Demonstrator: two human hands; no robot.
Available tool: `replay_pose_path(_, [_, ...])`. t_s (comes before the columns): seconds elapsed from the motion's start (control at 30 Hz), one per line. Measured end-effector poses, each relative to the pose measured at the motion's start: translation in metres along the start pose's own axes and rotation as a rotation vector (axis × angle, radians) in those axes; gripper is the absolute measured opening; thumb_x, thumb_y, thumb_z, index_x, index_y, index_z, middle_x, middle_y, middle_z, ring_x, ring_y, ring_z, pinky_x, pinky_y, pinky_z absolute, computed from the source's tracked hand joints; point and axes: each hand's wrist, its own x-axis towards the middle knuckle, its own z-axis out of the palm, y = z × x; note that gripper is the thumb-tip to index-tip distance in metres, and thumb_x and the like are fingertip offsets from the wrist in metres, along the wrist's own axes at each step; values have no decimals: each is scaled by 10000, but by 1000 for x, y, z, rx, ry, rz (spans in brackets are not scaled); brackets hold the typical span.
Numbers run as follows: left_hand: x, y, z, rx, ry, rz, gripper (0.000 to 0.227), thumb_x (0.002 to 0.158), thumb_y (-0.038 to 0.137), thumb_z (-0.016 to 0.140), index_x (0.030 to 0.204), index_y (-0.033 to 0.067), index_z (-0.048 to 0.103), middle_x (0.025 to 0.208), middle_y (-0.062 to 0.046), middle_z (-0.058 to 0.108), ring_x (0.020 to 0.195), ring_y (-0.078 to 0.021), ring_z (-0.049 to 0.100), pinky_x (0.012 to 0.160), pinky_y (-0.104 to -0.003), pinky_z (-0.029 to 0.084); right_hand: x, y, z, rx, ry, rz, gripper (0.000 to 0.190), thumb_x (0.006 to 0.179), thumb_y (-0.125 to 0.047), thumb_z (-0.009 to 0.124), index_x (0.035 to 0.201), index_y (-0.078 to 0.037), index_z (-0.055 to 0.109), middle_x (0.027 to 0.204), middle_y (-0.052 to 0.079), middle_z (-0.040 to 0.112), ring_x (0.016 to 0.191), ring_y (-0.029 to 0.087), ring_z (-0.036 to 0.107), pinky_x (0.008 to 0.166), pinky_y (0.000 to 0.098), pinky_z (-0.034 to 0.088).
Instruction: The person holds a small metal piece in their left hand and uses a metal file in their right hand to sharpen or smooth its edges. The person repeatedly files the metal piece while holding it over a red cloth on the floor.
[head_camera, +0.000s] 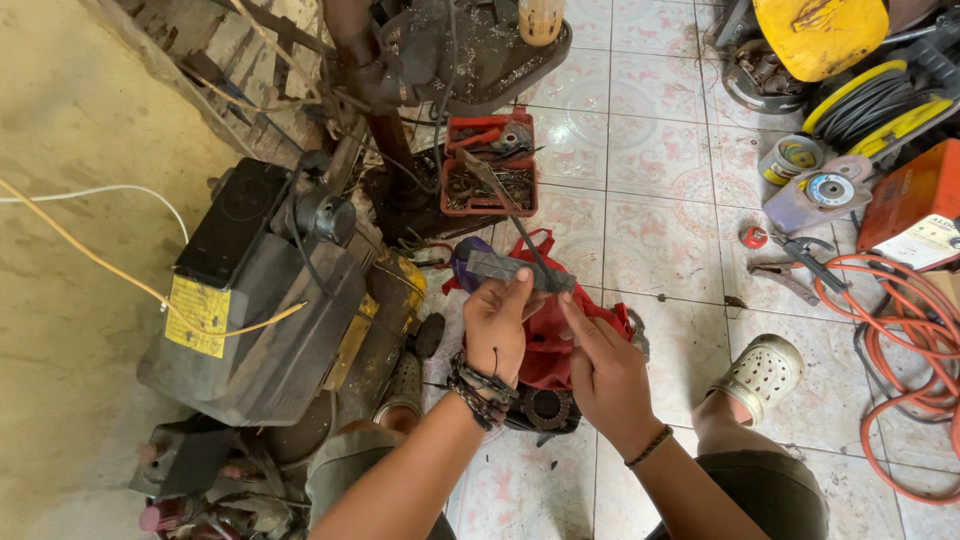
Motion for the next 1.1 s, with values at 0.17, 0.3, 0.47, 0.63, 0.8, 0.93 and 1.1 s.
replay_pose_path(0.17, [3,23,-6,-33,36,113,522,902,288,748,593,166,345,548,17,368,656,-217,693,784,-425,673,1,-6,3,18,-20,-35,594,949,80,462,1516,-95,479,801,30,571,628,149,483,530,282,409])
replay_pose_path(0.3, [-8,36,-16,9,2,197,579,935,278,710,550,167,292,502,34,237,490,-118,493,751,-416,682,5,-13,15,64,-34,-68,580,944,79,458,1503,-69,487,830,51,608,632,161,516,554,292,449])
replay_pose_path(0.47, [-7,30,-36,116,87,184,548,941,272,720,594,156,312,555,32,285,561,-101,501,733,-372,673,7,-18,28,96,-56,-80,580,958,77,469,1514,-87,471,854,42,618,658,146,530,562,264,461])
replay_pose_path(0.63, [0,47,-50,72,44,262,585,940,317,707,594,188,253,535,27,202,473,-118,403,692,-376,654,3,-19,36,107,-122,-83,572,973,44,471,1528,-93,457,797,21,575,611,137,473,545,270,424])
replay_pose_path(0.8, [-3,28,-56,138,114,182,613,959,246,719,565,159,258,536,17,253,501,-119,447,680,-363,659,-3,-12,39,90,-137,-27,578,963,23,480,1520,-130,477,838,21,644,589,128,514,516,259,416])
replay_pose_path(0.93, [13,23,-64,32,126,151,574,940,245,730,593,175,277,534,27,262,531,-133,521,801,-442,697,-3,-17,33,112,-152,-47,554,956,27,464,1497,-88,497,1000,60,717,637,157,555,549,281,449])
replay_pose_path(1.1, [5,26,-54,-11,127,185,611,962,176,719,592,162,233,580,25,224,546,-97,404,753,-399,686,-6,-12,38,91,-122,-32,577,945,48,493,1504,-94,493,754,11,560,577,116,454,502,244,389])
